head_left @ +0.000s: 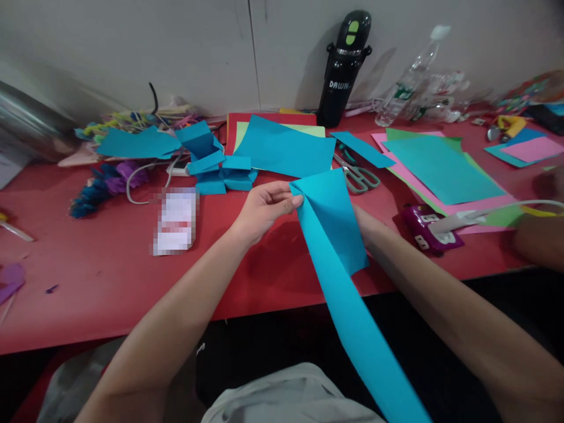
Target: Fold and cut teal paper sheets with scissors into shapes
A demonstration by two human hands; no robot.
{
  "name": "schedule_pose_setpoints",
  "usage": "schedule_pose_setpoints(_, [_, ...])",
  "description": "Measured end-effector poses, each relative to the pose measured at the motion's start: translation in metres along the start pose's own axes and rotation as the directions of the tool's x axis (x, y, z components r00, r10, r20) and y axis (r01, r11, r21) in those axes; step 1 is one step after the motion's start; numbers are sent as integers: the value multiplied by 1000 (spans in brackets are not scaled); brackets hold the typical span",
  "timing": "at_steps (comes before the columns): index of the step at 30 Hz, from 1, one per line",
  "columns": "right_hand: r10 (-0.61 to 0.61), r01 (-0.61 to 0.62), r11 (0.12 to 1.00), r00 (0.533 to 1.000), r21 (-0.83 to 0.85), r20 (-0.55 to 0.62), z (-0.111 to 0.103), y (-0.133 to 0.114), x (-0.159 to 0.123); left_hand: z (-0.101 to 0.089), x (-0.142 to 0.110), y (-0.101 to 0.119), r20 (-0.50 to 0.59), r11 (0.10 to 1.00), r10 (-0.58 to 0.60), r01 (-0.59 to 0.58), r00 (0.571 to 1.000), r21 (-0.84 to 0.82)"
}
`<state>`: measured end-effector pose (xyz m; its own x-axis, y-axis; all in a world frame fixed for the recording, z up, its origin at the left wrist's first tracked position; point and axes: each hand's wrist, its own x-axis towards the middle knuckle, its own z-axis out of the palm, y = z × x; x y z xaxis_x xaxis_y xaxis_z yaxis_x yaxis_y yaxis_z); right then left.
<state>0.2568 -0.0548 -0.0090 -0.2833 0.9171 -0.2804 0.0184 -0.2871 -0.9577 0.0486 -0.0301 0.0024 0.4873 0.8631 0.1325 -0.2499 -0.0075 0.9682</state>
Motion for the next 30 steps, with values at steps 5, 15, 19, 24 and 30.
schedule_pose_setpoints(5, [-113, 88, 967, 989, 241, 93, -11, -17, -3, -2, 0, 4, -38, 992, -25, 29, 999, 119])
schedule_pose_setpoints(15, [-123, 122, 992, 992, 34, 35, -11, -21, -8, 5, -2, 5, -23, 988, -99, 101, 995, 113])
schedule_pose_setpoints(19, [-115, 117, 987, 993, 113, -19, -7, -19, -7, 6, -3, 4, -73, 992, -96, 102, 993, 74])
schedule_pose_setpoints(24, [-83, 86, 983, 996, 163, -22, -1, -18, -10, 6, -4, 5, -95, 992, -60, 70, 994, 108])
schedule_pose_setpoints(30, [-62, 67, 982, 998, 178, -29, 5, -17, -14, 7, -3, 4, -180, 994, -65, 80, 981, 75])
